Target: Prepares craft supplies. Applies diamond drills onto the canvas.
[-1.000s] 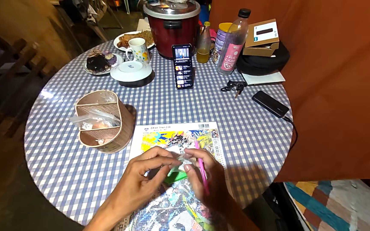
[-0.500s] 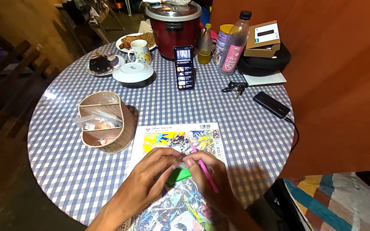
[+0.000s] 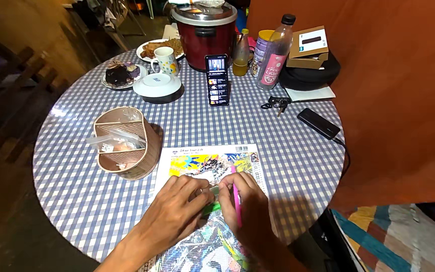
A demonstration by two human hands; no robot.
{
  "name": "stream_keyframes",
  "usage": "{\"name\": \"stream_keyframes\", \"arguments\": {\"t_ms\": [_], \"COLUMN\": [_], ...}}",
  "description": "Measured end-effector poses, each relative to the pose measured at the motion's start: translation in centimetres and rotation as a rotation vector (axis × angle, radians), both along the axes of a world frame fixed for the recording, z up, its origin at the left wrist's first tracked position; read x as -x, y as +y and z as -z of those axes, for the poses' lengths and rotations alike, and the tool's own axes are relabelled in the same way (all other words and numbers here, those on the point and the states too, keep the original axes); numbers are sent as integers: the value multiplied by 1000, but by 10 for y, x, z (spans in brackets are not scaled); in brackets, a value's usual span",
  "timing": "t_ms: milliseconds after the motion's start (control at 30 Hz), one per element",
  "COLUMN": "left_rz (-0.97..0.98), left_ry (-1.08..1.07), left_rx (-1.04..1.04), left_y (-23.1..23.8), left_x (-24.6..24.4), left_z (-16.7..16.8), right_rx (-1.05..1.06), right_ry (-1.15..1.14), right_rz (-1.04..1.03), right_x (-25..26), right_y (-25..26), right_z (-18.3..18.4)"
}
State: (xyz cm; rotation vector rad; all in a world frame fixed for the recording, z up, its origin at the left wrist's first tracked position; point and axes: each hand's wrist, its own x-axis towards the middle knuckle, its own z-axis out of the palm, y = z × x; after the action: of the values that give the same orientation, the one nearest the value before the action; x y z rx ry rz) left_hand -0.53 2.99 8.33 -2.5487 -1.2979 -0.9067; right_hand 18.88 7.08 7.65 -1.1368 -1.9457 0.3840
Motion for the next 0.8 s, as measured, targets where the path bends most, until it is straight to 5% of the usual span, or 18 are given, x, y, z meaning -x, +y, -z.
{"name": "stream_keyframes", "arguments": {"t_ms": [333, 567, 800], "left_rz": [-33, -121, 85], "left_ry": [-177, -420, -278], "left_rx": [63, 191, 394], "left_y": [8, 11, 12], "left_x": [-9, -20, -5], "left_z": [-6, 3, 1], "right_rx": [-52, -87, -194], "right_ry": [201, -92, -139], "right_rz": [-50, -22, -201], "right_x": [-6, -20, -31], "right_y": [6, 5, 24], "right_z": [2, 28, 34]}}
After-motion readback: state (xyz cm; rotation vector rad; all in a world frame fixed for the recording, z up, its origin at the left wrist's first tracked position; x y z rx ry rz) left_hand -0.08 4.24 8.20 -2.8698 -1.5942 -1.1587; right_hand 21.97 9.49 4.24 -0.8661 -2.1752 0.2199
